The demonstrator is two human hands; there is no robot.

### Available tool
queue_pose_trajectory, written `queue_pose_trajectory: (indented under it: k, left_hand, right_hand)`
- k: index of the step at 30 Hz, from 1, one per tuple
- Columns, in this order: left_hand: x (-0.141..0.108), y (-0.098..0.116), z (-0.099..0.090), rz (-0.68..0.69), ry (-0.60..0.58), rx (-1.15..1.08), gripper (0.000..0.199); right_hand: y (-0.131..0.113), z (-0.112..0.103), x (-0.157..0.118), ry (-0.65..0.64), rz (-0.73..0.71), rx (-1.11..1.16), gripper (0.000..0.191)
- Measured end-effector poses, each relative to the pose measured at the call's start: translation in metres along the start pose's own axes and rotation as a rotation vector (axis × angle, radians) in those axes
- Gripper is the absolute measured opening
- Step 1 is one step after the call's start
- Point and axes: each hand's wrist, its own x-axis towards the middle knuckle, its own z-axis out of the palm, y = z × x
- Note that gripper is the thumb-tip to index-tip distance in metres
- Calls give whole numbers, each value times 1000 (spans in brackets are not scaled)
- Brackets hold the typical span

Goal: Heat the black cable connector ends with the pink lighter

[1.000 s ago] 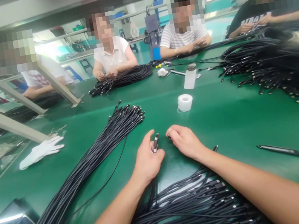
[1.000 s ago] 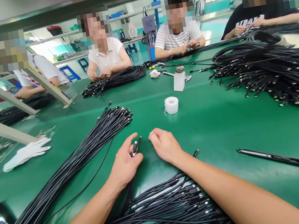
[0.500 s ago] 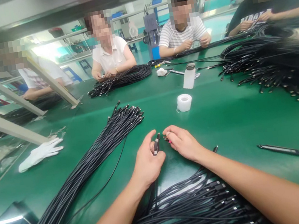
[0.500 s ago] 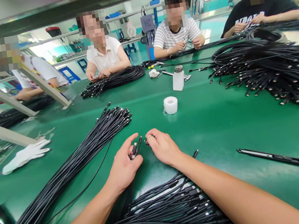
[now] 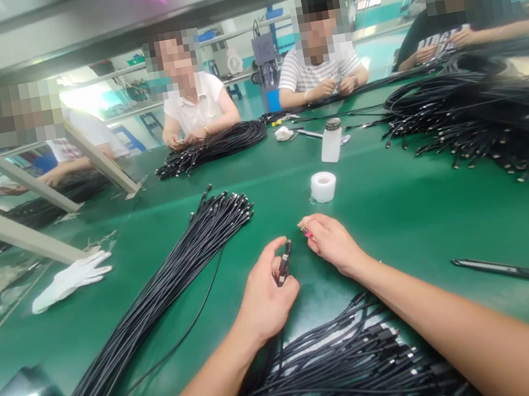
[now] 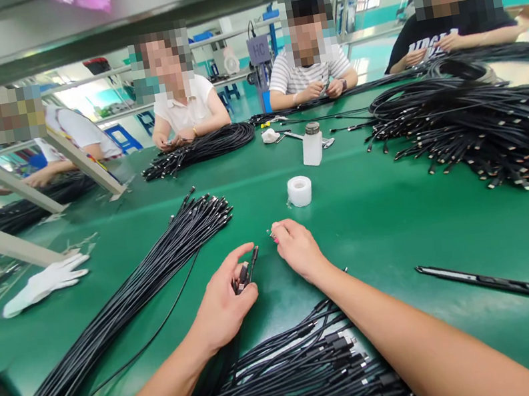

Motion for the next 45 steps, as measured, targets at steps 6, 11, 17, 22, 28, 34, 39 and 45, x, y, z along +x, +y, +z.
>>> queue_pose_trajectory:
  k: [6,11,17,22,28,34,39,45]
  left_hand:
    - [-3,0,-3,21,-31,-35,50]
    - [-3,-6,0,-37,-3,-108,25]
    - [1,-10,1,-58,45,-113,20]
    - [1,-9,-1,-59,52,-118,18]
    - [2,-9,-3,-70,74,-106,18]
    - [2,-8,-4,-116,99,-225,18]
    - [2,-8,-4,-138,112,-310,20]
    - [1,-9,-5,-130,109,-318,37]
  right_hand:
    - [-7,3,-9,-323,54,409,39]
    - [-3,6,-13,-358,48,474,38]
    - [-4,7,-15,-335,54,480,35]
    - [-2,1,-8,-238,81,545,33]
    - [5,-6,1,-82,73,572,37]
    - [2,1,-5,-112,80,537,43]
    - [-4,5,-14,-213,144,447,60]
    - [-5,12,-21,-214,89,256,44]
